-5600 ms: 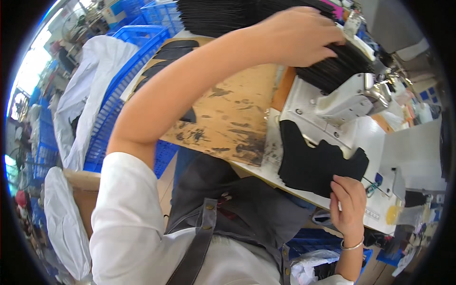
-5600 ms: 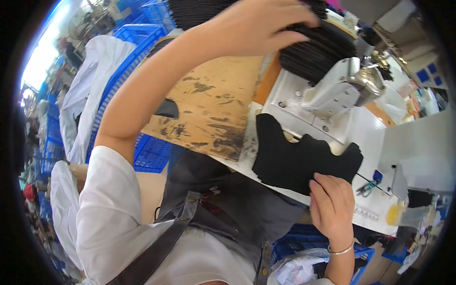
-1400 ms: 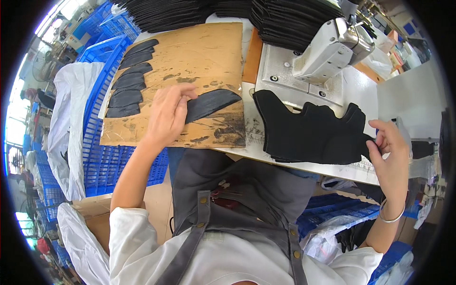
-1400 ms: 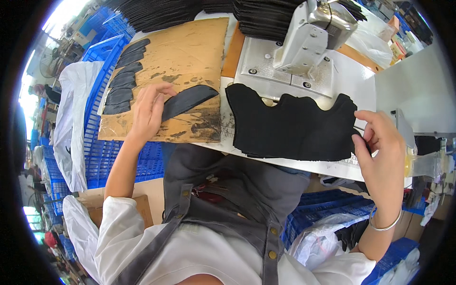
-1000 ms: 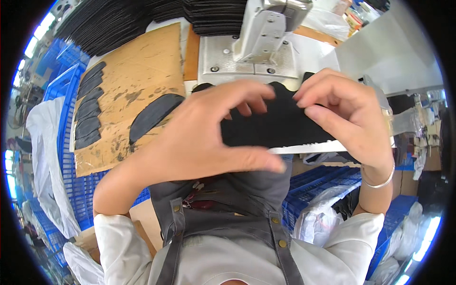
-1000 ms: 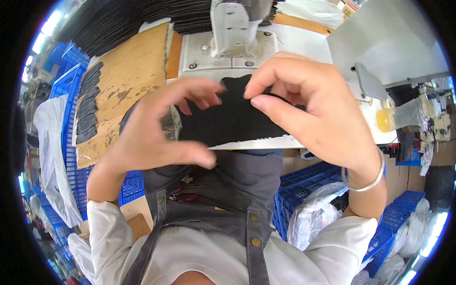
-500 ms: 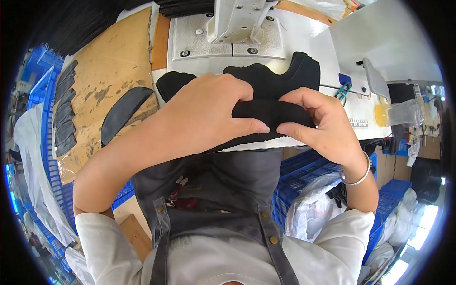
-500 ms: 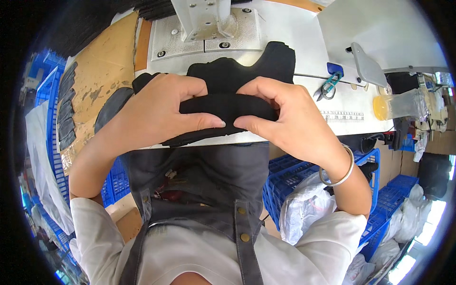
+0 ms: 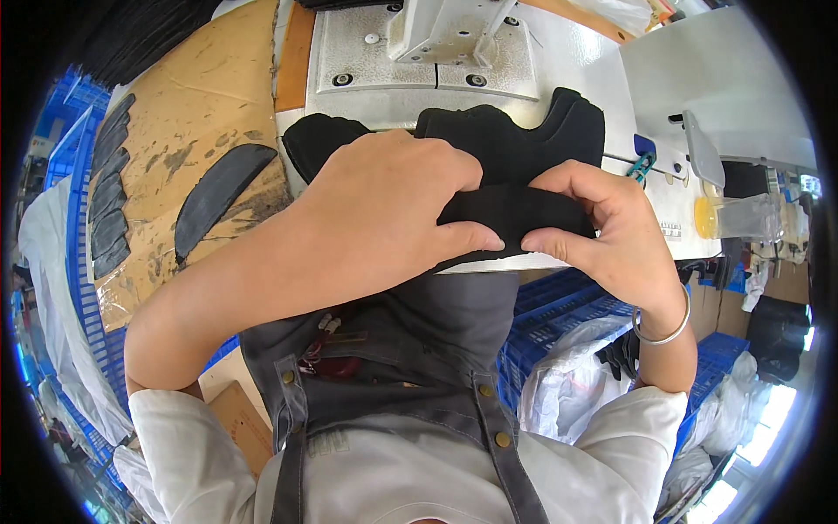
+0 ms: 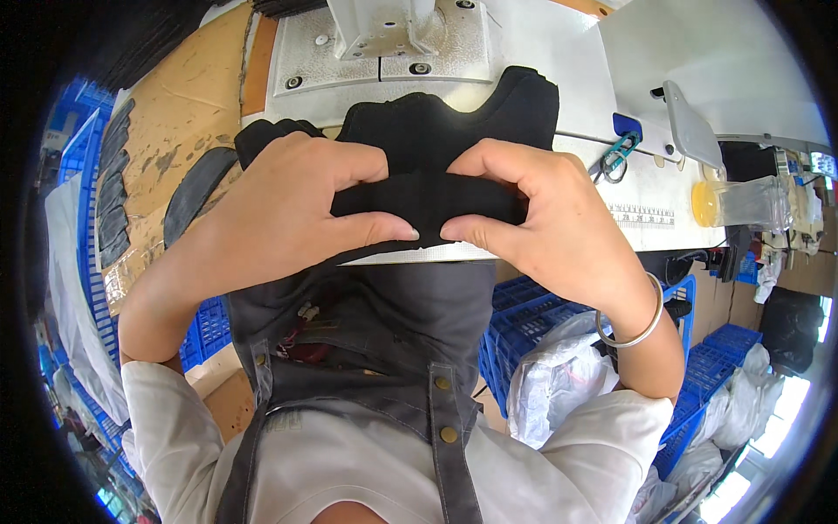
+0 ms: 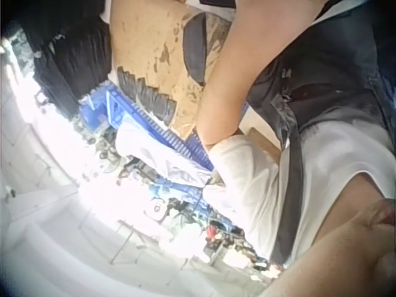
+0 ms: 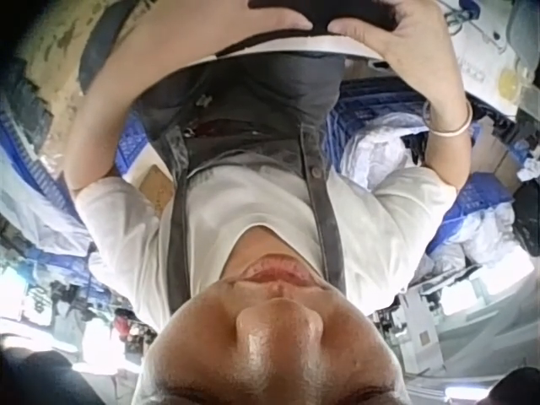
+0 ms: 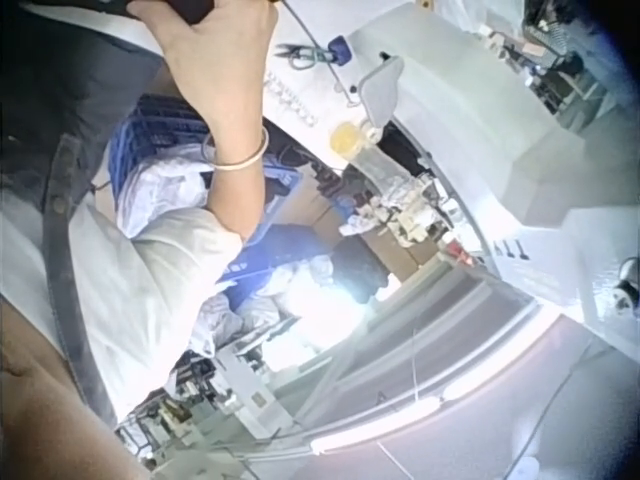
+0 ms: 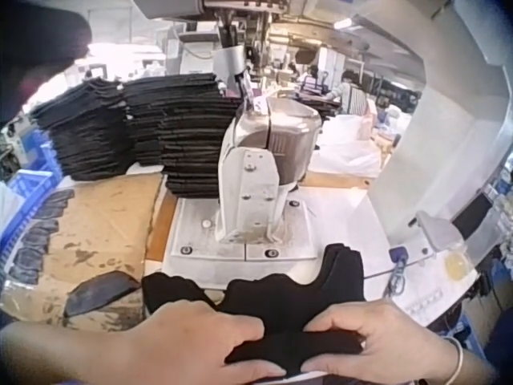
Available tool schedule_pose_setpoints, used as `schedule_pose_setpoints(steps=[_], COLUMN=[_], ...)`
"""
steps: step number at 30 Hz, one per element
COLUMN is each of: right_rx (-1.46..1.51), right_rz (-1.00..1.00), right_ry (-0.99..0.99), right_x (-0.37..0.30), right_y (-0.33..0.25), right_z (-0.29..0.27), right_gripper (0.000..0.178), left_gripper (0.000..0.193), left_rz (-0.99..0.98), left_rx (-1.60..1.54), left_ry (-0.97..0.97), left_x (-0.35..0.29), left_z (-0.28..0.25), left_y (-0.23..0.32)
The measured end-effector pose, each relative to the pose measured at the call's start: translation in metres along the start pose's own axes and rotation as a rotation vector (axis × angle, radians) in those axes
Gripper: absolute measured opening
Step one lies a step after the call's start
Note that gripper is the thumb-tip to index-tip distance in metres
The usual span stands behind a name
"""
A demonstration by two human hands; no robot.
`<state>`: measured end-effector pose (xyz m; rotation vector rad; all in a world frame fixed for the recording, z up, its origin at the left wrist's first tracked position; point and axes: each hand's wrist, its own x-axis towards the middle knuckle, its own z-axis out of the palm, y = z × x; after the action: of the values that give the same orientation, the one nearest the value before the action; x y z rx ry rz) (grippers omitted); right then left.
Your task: The user is seen aligning and preparing black shoe upper components for assembly in a manufacturing setting.
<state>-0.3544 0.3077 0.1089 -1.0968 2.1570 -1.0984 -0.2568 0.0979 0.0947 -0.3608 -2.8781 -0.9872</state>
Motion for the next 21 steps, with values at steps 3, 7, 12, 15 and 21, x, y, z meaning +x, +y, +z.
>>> schedule_pose_setpoints(steps=[3,7,12,15,21], right_rx=[-0.006,-0.098,-0.217,-0.336,-0.36], right_rz=[0.015,-0.002,-0.07,-0.131,-0.075], right_ry=[-0.006,-0.034,0.0,0.028,-0.03], right_x=[0.0,0.0,0.003,0.005,0.012], right_y=[-0.002,-0.007,-0.011,-0.018,-0.024], right_z=[0.0,-0.002,0.001,0.007,0.006], right_gripper=[0.029,0.029,0.038,0.043,0.045], left_gripper=[0.041,0.041,0.039,0.038,0.032], left_rz=[-0.014,-0.017,-0.039,-0.042,-0.164], left_rx=[0.025,0.04,0.061,0.094,0.032], left_ry=[0.0,-0.018,-0.011,-0.023,-0.227], left_x=[-0.001,-0.001,-0.003,-0.003,-0.006], left_z=[0.0,-0.001,-0.001,-0.002,-0.035], left_y=[0.001,0.002,0.004,0.006,-0.001])
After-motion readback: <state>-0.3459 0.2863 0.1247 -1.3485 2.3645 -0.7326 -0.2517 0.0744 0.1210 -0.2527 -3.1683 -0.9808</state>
